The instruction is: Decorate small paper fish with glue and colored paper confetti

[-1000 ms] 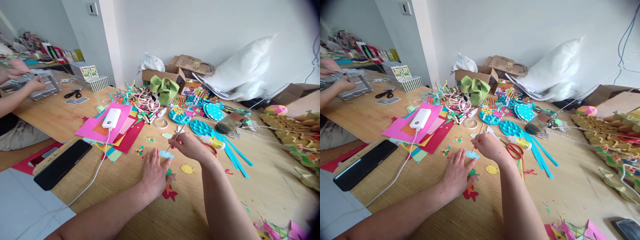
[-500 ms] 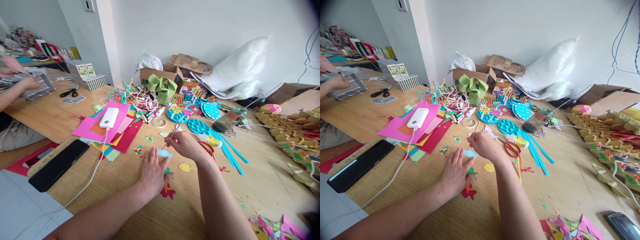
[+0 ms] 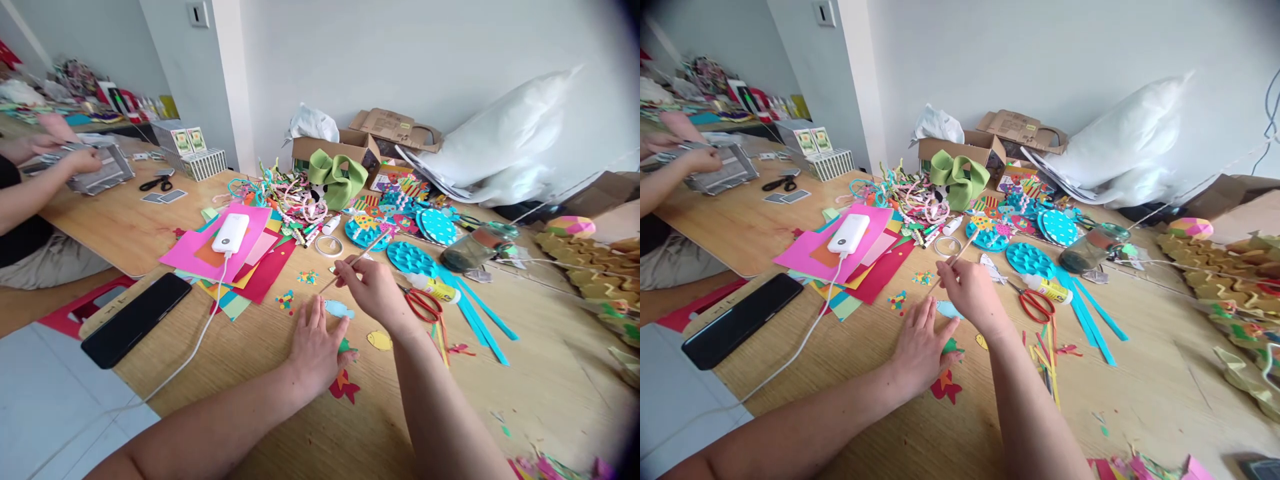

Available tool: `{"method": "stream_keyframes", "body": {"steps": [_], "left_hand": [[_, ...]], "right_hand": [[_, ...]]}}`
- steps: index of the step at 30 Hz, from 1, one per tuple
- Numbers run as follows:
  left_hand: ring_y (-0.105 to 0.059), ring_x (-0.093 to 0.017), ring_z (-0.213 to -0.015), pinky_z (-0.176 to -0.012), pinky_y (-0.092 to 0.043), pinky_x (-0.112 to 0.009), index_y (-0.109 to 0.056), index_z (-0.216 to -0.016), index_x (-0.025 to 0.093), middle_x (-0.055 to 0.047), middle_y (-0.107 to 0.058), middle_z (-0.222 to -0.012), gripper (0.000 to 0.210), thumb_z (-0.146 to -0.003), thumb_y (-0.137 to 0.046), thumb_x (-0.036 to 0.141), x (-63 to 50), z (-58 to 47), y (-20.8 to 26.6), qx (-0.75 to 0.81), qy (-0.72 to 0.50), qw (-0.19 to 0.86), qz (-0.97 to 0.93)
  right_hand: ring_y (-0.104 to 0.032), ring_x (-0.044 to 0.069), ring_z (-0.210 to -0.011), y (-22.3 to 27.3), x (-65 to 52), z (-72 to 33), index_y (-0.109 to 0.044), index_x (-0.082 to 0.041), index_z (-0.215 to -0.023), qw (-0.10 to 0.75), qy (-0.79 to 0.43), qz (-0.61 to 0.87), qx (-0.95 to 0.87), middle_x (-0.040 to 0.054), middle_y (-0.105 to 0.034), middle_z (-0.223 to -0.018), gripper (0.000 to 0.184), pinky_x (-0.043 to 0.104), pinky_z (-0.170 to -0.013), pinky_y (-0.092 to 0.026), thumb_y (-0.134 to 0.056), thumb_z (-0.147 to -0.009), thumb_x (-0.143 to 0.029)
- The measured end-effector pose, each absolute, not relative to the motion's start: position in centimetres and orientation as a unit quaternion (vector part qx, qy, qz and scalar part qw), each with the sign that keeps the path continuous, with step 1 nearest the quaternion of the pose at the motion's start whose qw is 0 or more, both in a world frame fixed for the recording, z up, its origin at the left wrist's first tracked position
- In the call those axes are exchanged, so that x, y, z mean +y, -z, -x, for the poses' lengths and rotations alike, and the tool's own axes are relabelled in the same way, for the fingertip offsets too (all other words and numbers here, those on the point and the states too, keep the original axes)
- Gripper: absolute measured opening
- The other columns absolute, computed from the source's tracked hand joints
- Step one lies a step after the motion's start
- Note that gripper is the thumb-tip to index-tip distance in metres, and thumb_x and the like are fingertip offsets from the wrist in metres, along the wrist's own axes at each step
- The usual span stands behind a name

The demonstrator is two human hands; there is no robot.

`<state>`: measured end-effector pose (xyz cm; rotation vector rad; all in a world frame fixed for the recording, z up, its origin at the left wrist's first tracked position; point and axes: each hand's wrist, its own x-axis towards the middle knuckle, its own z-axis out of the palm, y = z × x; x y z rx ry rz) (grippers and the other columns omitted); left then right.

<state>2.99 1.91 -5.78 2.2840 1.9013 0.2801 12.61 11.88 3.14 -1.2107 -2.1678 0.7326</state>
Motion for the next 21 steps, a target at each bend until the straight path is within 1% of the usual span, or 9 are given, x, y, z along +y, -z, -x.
{"method": "stream_keyframes", "body": {"steps": [2,4,9,13,16,21], "left_hand": [[-0.022,-0.039,-0.144,-0.112,-0.024,-0.059,-0.051,-0.140,0.028,-0.016,-0.043,-0.149,0.060,-0.090,-0.049,0.062,1.9,-3.0,5.5,0.637,-0.087,0.086,-0.761],[-0.025,-0.038,-0.143,-0.112,-0.023,-0.059,-0.055,-0.136,0.026,-0.016,-0.046,-0.146,0.059,-0.090,-0.049,0.062,1.9,-3.0,5.4,0.636,-0.082,0.091,-0.762],[-0.028,-0.037,-0.142,-0.115,-0.019,-0.057,-0.056,-0.136,0.019,-0.017,-0.055,-0.138,0.057,-0.092,-0.049,0.054,2.0,-2.9,5.3,0.629,-0.065,0.103,-0.768],[-0.035,-0.036,-0.138,-0.117,-0.016,-0.057,-0.056,-0.137,0.017,-0.015,-0.063,-0.129,0.057,-0.091,-0.052,0.051,2.1,-2.9,5.2,0.632,-0.064,0.139,-0.760],[-0.035,-0.035,-0.138,-0.118,-0.015,-0.056,-0.053,-0.140,0.019,-0.013,-0.060,-0.134,0.059,-0.090,-0.054,0.051,2.2,-3.0,5.3,0.631,-0.074,0.150,-0.758],[-0.028,-0.034,-0.142,-0.119,-0.013,-0.056,-0.046,-0.144,0.022,-0.011,-0.049,-0.147,0.062,-0.090,-0.054,0.050,2.2,-2.9,5.3,0.625,-0.077,0.145,-0.763]], "right_hand": [[-0.068,0.016,-0.069,-2.4,11.4,-11.3,-0.062,-0.019,-0.067,0.294,-0.285,0.421,-0.810,0.0051,-0.074,-0.077,0.036,0.025,-0.064,-0.046,-0.046,-0.096,-0.034],[-0.067,0.016,-0.069,-1.5,11.0,-10.0,-0.060,-0.020,-0.066,0.287,-0.277,0.399,-0.826,0.0049,-0.073,-0.079,0.036,0.025,-0.067,-0.046,-0.044,-0.097,-0.030],[-0.066,0.016,-0.074,-0.3,10.6,-7.9,-0.058,-0.020,-0.068,0.254,-0.228,0.388,-0.856,0.0048,-0.071,-0.080,0.035,0.026,-0.076,-0.046,-0.043,-0.099,-0.026],[-0.065,0.017,-0.074,0.1,10.5,-7.4,-0.059,-0.019,-0.073,0.221,-0.194,0.390,-0.872,0.0054,-0.070,-0.078,0.030,0.027,-0.075,-0.045,-0.046,-0.099,-0.026],[-0.065,0.016,-0.074,0.4,10.6,-7.2,-0.059,-0.019,-0.076,0.213,-0.197,0.382,-0.878,0.0054,-0.071,-0.080,0.028,0.026,-0.074,-0.045,-0.046,-0.099,-0.025],[-0.065,0.016,-0.077,0.5,10.8,-6.9,-0.058,-0.018,-0.074,0.204,-0.180,0.378,-0.885,0.0068,-0.072,-0.084,0.028,0.028,-0.081,-0.045,-0.045,-0.099,-0.021]]}}
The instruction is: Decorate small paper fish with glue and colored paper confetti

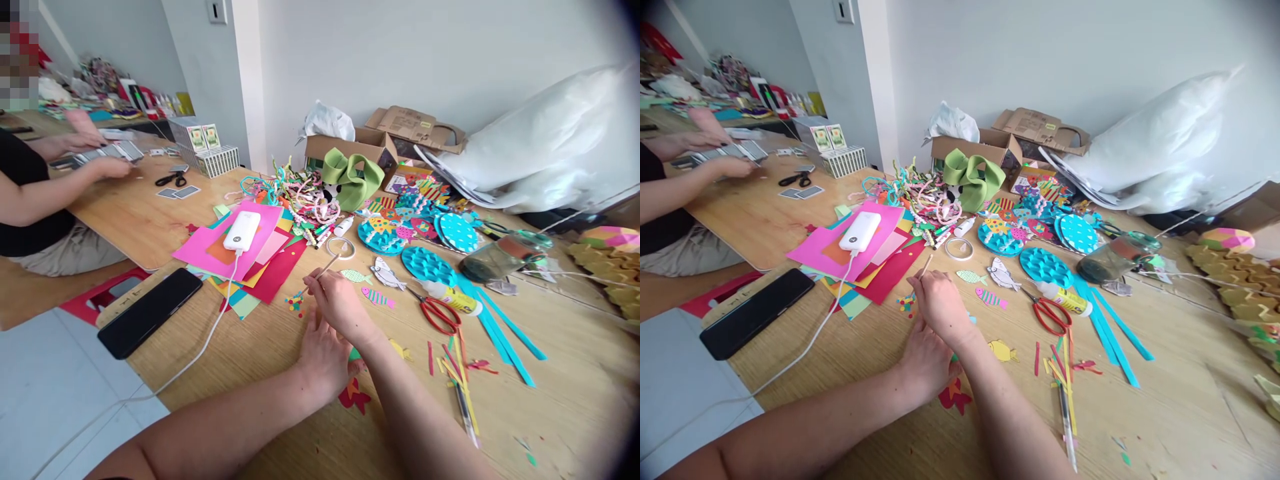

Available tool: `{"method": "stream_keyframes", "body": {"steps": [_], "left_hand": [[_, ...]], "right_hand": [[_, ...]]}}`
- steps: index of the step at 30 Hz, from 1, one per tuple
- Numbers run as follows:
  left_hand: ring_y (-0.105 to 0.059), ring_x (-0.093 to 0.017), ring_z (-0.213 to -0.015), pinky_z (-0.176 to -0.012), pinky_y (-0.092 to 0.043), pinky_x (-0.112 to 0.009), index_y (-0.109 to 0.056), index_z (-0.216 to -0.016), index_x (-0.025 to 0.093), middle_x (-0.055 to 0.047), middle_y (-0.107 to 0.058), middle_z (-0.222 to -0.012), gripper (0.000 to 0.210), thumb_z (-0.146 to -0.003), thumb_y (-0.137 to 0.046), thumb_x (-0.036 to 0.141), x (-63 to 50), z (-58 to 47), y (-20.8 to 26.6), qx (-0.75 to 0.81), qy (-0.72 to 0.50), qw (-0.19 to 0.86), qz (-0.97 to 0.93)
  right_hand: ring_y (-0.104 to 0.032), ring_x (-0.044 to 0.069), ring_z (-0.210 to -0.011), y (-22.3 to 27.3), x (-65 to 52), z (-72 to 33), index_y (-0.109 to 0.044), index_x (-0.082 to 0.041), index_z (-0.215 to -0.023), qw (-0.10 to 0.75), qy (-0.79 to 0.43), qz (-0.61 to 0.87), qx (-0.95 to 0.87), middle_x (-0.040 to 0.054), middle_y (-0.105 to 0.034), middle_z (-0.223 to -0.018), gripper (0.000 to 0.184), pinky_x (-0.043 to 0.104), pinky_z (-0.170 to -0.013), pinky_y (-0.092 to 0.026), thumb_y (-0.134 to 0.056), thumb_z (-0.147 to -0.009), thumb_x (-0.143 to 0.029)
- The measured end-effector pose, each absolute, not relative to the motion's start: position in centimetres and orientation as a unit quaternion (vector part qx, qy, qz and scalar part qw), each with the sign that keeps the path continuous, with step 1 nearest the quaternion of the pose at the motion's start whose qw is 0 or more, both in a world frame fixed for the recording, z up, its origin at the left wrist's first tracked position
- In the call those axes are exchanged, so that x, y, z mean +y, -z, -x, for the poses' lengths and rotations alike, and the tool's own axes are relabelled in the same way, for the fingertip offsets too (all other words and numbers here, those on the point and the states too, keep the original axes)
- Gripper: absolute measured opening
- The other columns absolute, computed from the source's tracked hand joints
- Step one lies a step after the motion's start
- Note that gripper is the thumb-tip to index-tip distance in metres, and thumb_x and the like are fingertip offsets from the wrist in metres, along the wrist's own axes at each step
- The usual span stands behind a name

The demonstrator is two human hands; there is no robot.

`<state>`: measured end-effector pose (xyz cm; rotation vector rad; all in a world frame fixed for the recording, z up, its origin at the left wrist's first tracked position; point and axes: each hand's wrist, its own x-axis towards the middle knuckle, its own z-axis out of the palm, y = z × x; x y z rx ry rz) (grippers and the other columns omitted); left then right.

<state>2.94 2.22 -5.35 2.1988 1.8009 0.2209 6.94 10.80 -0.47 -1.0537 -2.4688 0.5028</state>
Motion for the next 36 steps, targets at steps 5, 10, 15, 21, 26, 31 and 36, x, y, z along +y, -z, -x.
{"method": "stream_keyframes", "body": {"steps": [5,10,15,21,26,31,36], "left_hand": [[-0.030,-0.033,-0.141,-0.119,-0.014,-0.055,-0.047,-0.144,0.022,-0.010,-0.054,-0.142,0.060,-0.090,-0.055,0.047,2.2,-2.9,5.1,0.626,-0.072,0.153,-0.761],[-0.030,-0.035,-0.141,-0.117,-0.015,-0.057,-0.048,-0.143,0.020,-0.011,-0.053,-0.143,0.061,-0.091,-0.051,0.051,2.3,-2.9,5.6,0.620,-0.067,0.147,-0.768],[-0.036,-0.035,-0.137,-0.116,-0.018,-0.056,-0.048,-0.143,0.019,-0.013,-0.052,-0.143,0.061,-0.092,-0.051,0.052,2.4,-3.0,5.7,0.623,-0.069,0.142,-0.766],[-0.033,-0.035,-0.139,-0.116,-0.021,-0.055,-0.050,-0.141,0.020,-0.012,-0.053,-0.142,0.058,-0.091,-0.053,0.049,2.3,-3.0,5.6,0.626,-0.065,0.137,-0.765],[-0.025,-0.038,-0.143,-0.114,-0.021,-0.059,-0.053,-0.138,0.019,-0.018,-0.046,-0.146,0.062,-0.091,-0.048,0.060,2.1,-2.9,5.6,0.628,-0.078,0.116,-0.766],[-0.025,-0.038,-0.143,-0.114,-0.022,-0.059,-0.055,-0.136,0.022,-0.019,-0.045,-0.147,0.062,-0.090,-0.048,0.063,2.0,-2.8,5.5,0.628,-0.083,0.108,-0.766],[-0.021,-0.038,-0.145,-0.115,-0.021,-0.059,-0.055,-0.136,0.020,-0.018,-0.045,-0.147,0.062,-0.089,-0.051,0.060,2.0,-2.9,5.7,0.628,-0.078,0.099,-0.768]], "right_hand": [[-0.065,0.016,-0.077,0.2,10.8,-7.0,-0.058,-0.018,-0.075,0.200,-0.177,0.382,-0.884,0.0070,-0.071,-0.082,0.028,0.028,-0.083,-0.045,-0.045,-0.099,-0.021],[-0.065,0.018,-0.076,0.7,10.8,-6.9,-0.060,-0.017,-0.078,0.196,-0.172,0.385,-0.885,0.0076,-0.071,-0.080,0.025,0.028,-0.079,-0.045,-0.046,-0.099,-0.021],[-0.065,0.018,-0.077,1.1,10.8,-6.7,-0.060,-0.017,-0.080,0.194,-0.160,0.381,-0.890,0.0070,-0.071,-0.081,0.023,0.029,-0.082,-0.045,-0.046,-0.099,-0.020],[-0.065,0.018,-0.076,0.6,10.7,-6.9,-0.059,-0.018,-0.076,0.208,-0.180,0.388,-0.879,0.0067,-0.070,-0.080,0.026,0.029,-0.080,-0.045,-0.046,-0.099,-0.022],[-0.066,0.017,-0.075,-0.5,11.1,-7.9,-0.056,-0.019,-0.067,0.253,-0.215,0.401,-0.854,0.0059,-0.070,-0.080,0.033,0.027,-0.075,-0.046,-0.046,-0.098,-0.024],[-0.067,0.017,-0.073,-1.0,11.3,-8.5,-0.056,-0.019,-0.067,0.276,-0.231,0.396,-0.845,0.0056,-0.071,-0.079,0.034,0.026,-0.070,-0.045,-0.046,-0.098,-0.026],[-0.062,0.015,-0.062,-1.2,10.7,-8.2,-0.057,-0.019,-0.069,0.224,-0.241,0.390,-0.860,0.0033,-0.070,-0.073,0.028,0.025,-0.062,-0.041,-0.053,-0.095,-0.028]]}}
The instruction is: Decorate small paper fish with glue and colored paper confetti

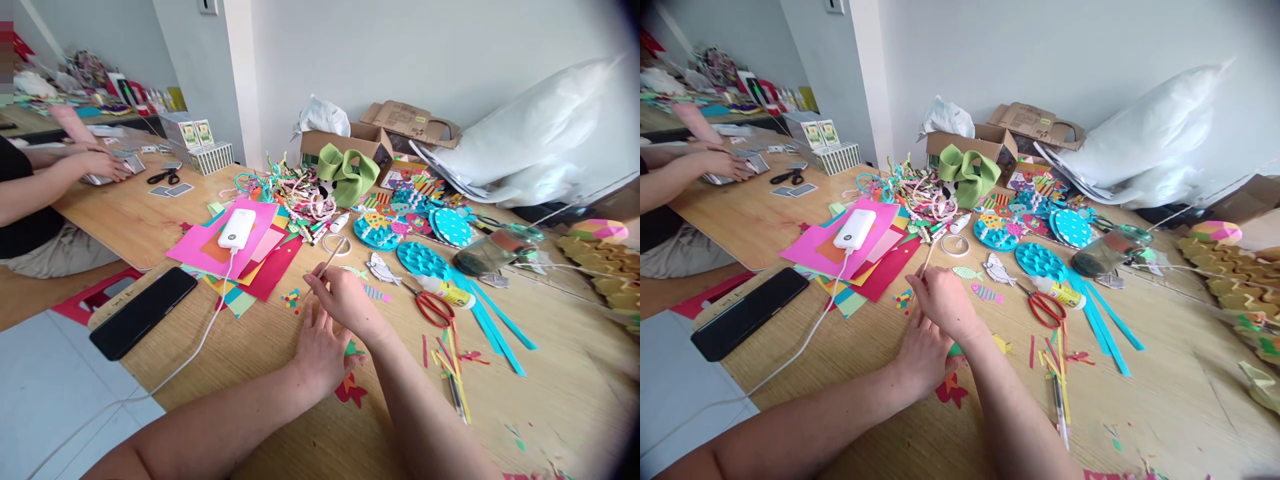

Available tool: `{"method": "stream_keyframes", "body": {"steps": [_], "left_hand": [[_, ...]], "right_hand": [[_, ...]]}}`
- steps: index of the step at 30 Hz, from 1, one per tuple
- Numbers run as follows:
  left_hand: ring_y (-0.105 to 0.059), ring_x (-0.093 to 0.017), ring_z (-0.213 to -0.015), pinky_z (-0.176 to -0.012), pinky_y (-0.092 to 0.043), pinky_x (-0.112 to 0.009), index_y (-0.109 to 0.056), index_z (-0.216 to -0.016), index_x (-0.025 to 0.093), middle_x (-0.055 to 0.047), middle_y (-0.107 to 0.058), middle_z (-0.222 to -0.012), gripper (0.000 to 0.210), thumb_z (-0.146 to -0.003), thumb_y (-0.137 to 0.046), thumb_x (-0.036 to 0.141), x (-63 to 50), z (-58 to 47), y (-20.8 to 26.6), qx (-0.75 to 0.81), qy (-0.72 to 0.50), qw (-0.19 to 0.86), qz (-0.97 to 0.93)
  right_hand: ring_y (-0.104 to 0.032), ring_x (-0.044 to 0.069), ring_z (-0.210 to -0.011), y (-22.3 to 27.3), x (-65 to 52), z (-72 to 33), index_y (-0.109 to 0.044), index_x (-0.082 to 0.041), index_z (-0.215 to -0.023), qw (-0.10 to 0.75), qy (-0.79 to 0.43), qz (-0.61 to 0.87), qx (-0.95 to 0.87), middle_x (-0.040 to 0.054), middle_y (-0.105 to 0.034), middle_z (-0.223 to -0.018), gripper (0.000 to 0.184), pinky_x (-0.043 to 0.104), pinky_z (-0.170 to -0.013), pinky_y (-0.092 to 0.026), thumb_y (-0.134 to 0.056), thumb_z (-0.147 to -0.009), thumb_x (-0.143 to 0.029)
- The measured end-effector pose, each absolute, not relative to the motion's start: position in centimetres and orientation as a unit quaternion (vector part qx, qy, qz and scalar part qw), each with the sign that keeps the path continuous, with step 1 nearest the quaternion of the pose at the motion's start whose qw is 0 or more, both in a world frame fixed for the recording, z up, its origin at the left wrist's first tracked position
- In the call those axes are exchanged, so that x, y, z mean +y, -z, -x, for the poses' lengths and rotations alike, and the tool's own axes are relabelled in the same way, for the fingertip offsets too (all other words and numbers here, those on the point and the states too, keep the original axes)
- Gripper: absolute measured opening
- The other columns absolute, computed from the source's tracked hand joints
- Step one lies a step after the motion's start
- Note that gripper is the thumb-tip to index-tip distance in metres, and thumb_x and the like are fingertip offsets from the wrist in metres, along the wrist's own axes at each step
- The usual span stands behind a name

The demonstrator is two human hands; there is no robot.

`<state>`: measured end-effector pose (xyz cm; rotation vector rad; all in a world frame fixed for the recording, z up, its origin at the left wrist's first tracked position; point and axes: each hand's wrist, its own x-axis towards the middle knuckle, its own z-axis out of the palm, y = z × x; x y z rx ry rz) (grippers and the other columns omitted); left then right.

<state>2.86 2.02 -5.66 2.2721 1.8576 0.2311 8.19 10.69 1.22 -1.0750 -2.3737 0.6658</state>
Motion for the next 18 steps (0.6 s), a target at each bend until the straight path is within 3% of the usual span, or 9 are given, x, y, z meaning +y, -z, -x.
{"method": "stream_keyframes", "body": {"steps": [4,11,18], "left_hand": [[-0.016,-0.039,-0.146,-0.115,-0.020,-0.060,-0.053,-0.139,0.019,-0.020,-0.042,-0.149,0.063,-0.091,-0.049,0.061,2.1,-2.9,5.7,0.626,-0.080,0.097,-0.769],[-0.022,-0.042,-0.144,-0.113,-0.024,-0.058,-0.052,-0.139,0.027,-0.019,-0.039,-0.151,0.064,-0.088,-0.049,0.066,2.0,-3.0,5.2,0.645,-0.078,0.113,-0.752],[-0.022,-0.041,-0.144,-0.112,-0.024,-0.058,-0.046,-0.144,0.031,-0.017,-0.037,-0.153,0.065,-0.089,-0.049,0.065,2.0,-3.2,6.4,0.644,-0.084,0.081,-0.756]], "right_hand": [[-0.061,0.015,-0.059,-1.4,10.5,-8.2,-0.058,-0.019,-0.068,0.185,-0.236,0.391,-0.870,0.0025,-0.067,-0.064,0.026,0.024,-0.059,-0.039,-0.056,-0.093,-0.026],[-0.065,0.015,-0.069,-1.3,12.2,-9.3,-0.059,-0.019,-0.069,0.285,-0.255,0.419,-0.824,0.0056,-0.072,-0.085,0.028,0.025,-0.065,-0.043,-0.050,-0.095,-0.027],[-0.061,0.015,-0.059,-2.9,13.3,-12.8,-0.061,-0.019,-0.068,0.198,-0.225,0.458,-0.837,0.0037,-0.069,-0.067,0.031,0.026,-0.060,-0.040,-0.050,-0.094,-0.031]]}}
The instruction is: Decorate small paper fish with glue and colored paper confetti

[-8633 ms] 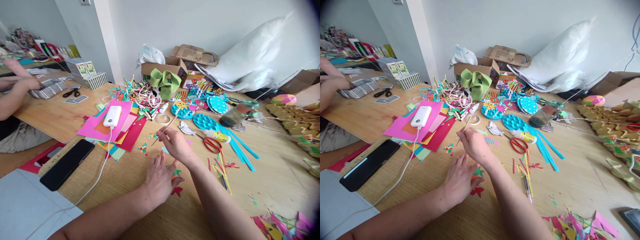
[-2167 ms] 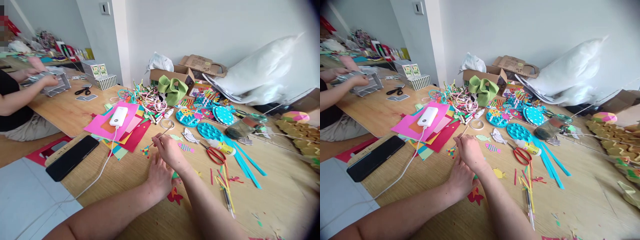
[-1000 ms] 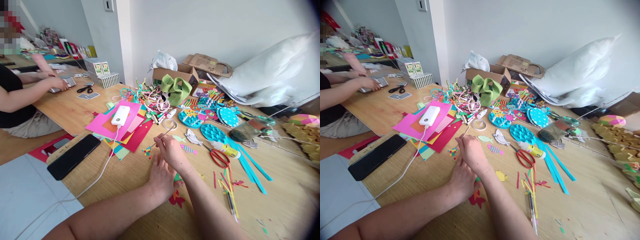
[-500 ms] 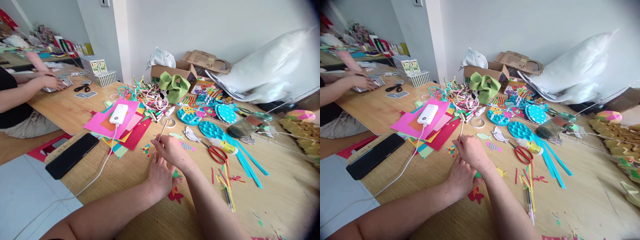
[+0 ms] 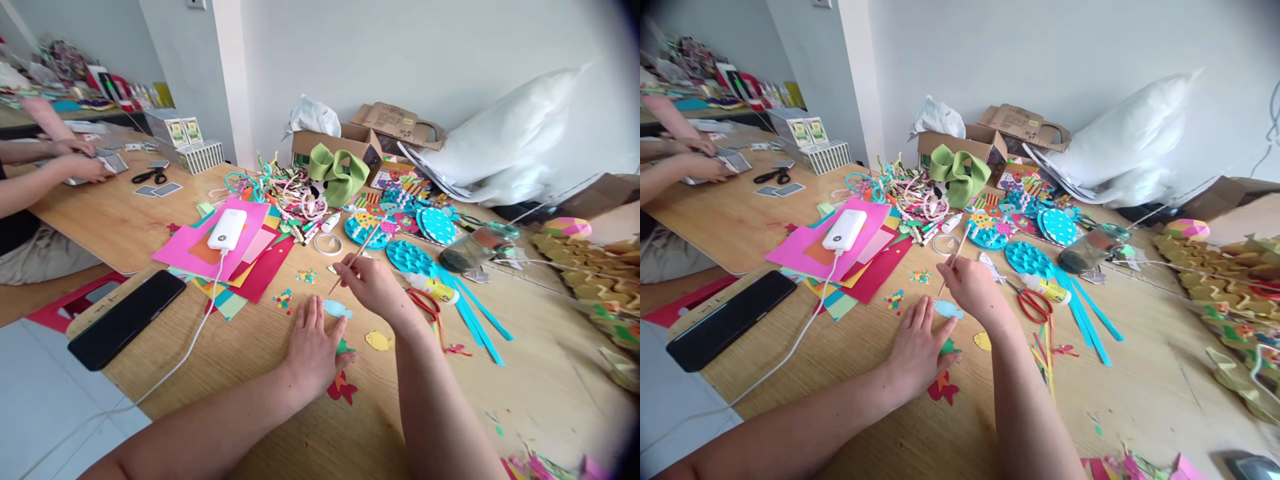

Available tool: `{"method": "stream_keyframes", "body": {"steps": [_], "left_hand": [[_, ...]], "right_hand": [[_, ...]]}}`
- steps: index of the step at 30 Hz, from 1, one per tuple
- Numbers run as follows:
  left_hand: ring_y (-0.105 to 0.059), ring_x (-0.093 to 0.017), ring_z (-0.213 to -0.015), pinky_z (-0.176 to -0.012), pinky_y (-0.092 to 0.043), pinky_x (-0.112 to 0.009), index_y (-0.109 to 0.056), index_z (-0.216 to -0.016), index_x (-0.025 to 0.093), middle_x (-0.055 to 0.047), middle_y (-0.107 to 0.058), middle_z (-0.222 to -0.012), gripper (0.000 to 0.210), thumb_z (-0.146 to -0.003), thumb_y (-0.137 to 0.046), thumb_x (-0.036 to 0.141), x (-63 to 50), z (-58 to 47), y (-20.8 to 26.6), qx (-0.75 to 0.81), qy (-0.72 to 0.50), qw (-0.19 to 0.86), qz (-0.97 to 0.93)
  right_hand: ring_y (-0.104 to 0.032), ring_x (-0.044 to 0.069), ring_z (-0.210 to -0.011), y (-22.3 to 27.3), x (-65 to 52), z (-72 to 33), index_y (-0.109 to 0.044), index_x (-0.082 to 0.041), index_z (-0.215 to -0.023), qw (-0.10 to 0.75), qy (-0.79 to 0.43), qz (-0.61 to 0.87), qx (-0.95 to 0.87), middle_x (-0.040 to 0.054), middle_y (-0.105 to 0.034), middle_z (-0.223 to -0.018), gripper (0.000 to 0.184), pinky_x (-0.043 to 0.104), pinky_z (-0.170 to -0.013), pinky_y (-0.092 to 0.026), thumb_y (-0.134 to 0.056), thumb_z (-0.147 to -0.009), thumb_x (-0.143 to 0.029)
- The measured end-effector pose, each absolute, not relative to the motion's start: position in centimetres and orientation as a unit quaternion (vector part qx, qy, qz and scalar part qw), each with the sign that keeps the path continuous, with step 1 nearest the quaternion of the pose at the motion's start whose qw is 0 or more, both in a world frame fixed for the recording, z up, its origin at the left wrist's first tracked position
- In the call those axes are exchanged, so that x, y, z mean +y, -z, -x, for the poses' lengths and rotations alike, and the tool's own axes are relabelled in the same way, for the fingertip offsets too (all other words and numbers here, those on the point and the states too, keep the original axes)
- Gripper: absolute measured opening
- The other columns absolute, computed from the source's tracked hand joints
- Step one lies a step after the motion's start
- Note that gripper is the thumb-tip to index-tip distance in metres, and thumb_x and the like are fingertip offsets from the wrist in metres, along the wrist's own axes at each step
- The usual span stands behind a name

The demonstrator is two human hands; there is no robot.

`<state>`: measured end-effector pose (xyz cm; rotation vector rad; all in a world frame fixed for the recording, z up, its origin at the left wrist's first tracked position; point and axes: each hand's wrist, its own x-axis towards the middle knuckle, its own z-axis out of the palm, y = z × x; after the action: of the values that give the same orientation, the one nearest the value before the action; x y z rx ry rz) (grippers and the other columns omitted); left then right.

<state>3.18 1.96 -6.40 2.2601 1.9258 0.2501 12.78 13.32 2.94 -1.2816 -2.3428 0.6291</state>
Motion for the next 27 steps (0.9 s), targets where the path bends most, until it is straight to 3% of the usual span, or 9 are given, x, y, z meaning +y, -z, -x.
{"method": "stream_keyframes", "body": {"steps": [6,15,27], "left_hand": [[-0.025,-0.041,-0.143,-0.111,-0.026,-0.057,-0.047,-0.143,0.031,-0.016,-0.041,-0.151,0.064,-0.087,-0.054,0.061,2.0,-3.3,6.9,0.641,-0.087,0.048,-0.761],[-0.019,-0.039,-0.145,-0.112,-0.023,-0.058,-0.048,-0.142,0.031,-0.014,-0.037,-0.154,0.059,-0.090,-0.051,0.060,1.9,-3.1,6.7,0.638,-0.101,0.043,-0.762],[-0.027,-0.040,-0.142,-0.112,-0.023,-0.058,-0.048,-0.142,0.030,-0.018,-0.041,-0.150,0.059,-0.089,-0.052,0.059,1.9,-3.0,7.1,0.633,-0.107,0.020,-0.766]], "right_hand": [[-0.064,0.015,-0.059,-3.0,13.1,-13.6,-0.065,-0.020,-0.055,0.099,-0.186,0.462,-0.861,0.0044,-0.071,-0.065,0.036,0.026,-0.059,-0.040,-0.054,-0.090,-0.025],[-0.066,0.016,-0.063,-2.7,13.0,-13.0,-0.068,-0.019,-0.059,0.067,-0.197,0.462,-0.862,0.0049,-0.076,-0.076,0.031,0.026,-0.061,-0.042,-0.057,-0.087,-0.018],[-0.067,0.016,-0.064,-2.7,13.1,-13.0,-0.067,-0.017,-0.059,0.093,-0.215,0.500,-0.834,0.0057,-0.074,-0.068,0.034,0.025,-0.062,-0.043,-0.051,-0.088,-0.018]]}}
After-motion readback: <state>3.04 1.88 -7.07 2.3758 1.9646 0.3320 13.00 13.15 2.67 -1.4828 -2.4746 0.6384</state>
